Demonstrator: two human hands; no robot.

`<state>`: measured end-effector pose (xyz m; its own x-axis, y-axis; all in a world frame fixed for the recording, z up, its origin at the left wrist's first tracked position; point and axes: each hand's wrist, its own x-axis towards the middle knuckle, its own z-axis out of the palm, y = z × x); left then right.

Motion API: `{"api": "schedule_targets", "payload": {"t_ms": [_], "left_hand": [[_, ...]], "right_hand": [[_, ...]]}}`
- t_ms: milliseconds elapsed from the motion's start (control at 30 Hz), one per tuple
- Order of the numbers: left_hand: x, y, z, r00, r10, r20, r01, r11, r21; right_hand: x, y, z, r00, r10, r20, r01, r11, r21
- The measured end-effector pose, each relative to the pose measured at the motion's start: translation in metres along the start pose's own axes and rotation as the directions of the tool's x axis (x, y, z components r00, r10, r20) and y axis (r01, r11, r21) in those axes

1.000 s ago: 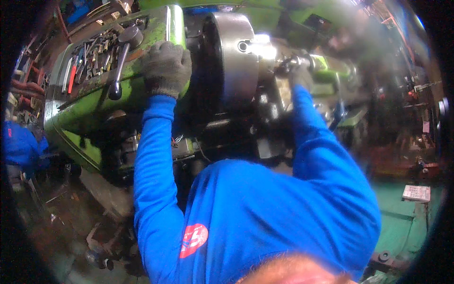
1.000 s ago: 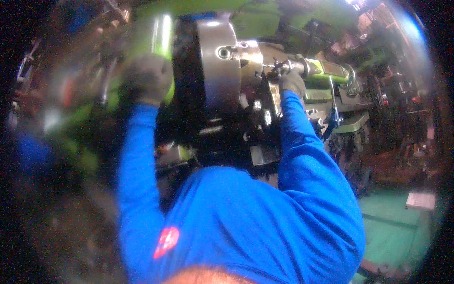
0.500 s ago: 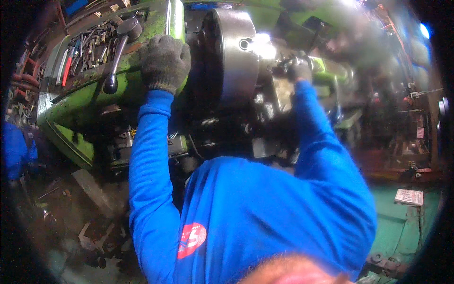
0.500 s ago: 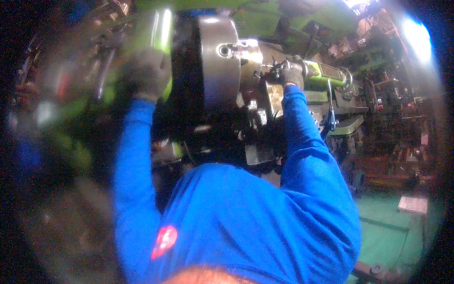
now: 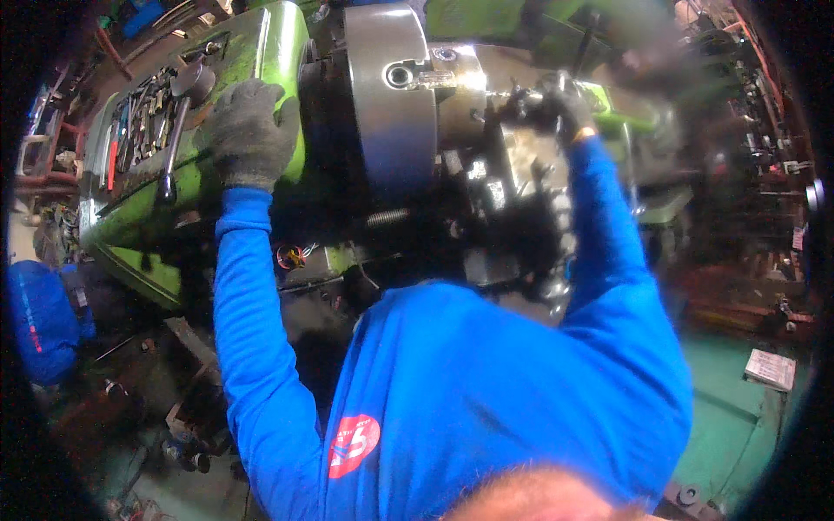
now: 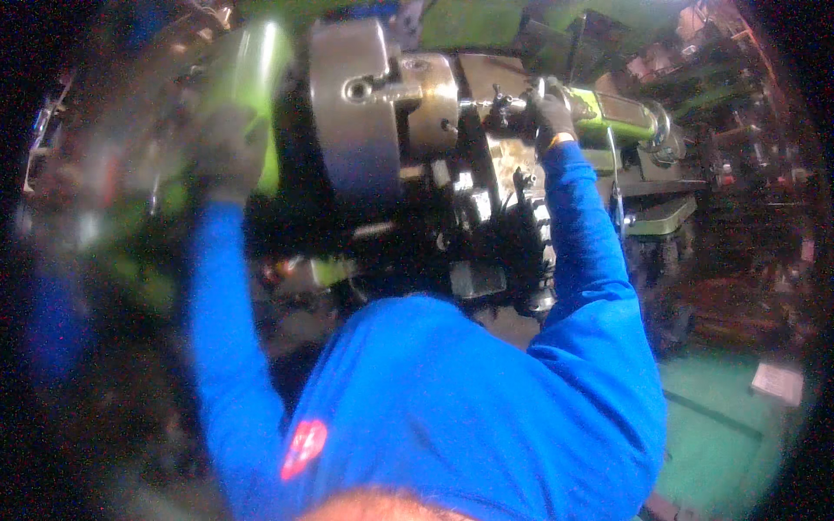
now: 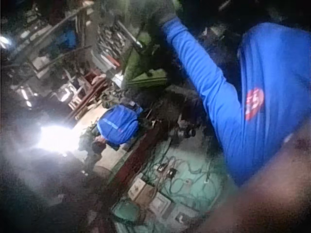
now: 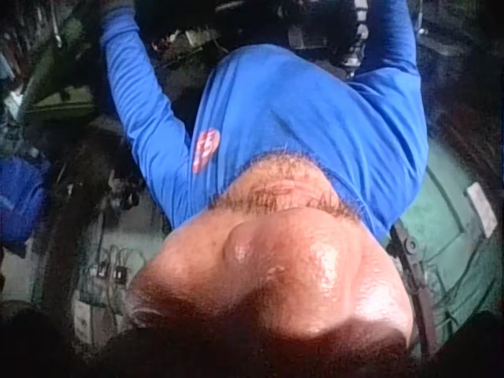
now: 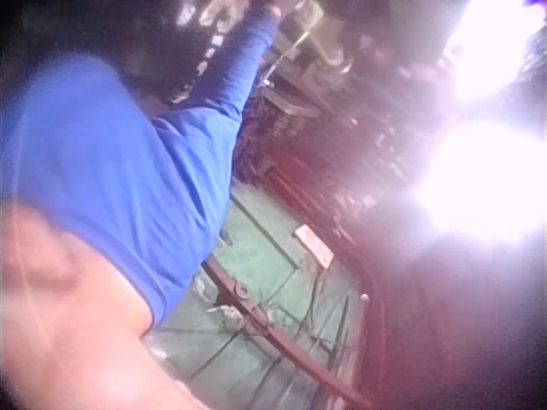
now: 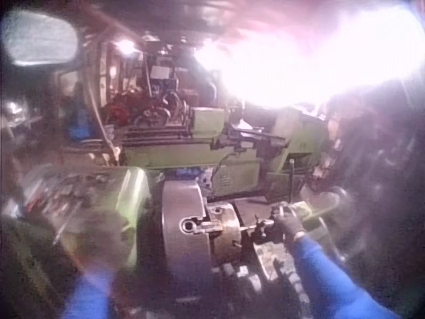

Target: The person operates a large green metalworking machine, likely a lathe, in a workshop. They use a wrench to tighten components on the machine's chuck and adjust various levers and handles on the machine's body.

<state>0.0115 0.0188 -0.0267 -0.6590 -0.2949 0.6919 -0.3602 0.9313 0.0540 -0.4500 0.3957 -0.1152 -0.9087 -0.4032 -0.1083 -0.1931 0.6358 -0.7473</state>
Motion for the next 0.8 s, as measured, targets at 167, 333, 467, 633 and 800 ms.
{"api": "schedule_targets", "payload": {"t_ms": [167, 333, 467, 633, 800], "left_hand": [[0.003, 0.008, -0.016, 0.999, 0.011, 0.051, -0.014, 0.998, 0.068], [-0.001, 0.002, -0.012, 0.998, 0.017, 0.055, -0.022, 0.996, 0.092], [0.007, 0.007, -0.023, 0.997, 0.042, 0.06, -0.05, 0.99, 0.133], [0.006, 0.018, -0.037, 0.997, -0.017, 0.079, -0.007, 0.958, 0.287], [0.018, 0.023, -0.027, 0.91, -0.325, 0.257, 0.244, 0.922, 0.3]], "right_hand": [[-0.103, -0.111, -0.023, 0.988, -0.149, -0.04, 0.15, 0.868, 0.474], [-0.131, -0.152, -0.065, 0.928, -0.334, -0.164, 0.371, 0.862, 0.346], [-0.157, -0.167, -0.119, 0.789, -0.497, -0.362, 0.547, 0.836, 0.045], [-0.16, -0.133, -0.188, 0.75, -0.541, -0.38, 0.547, 0.831, -0.103], [-0.144, -0.069, -0.237, 0.857, -0.465, -0.222, 0.275, 0.777, -0.567]]}}
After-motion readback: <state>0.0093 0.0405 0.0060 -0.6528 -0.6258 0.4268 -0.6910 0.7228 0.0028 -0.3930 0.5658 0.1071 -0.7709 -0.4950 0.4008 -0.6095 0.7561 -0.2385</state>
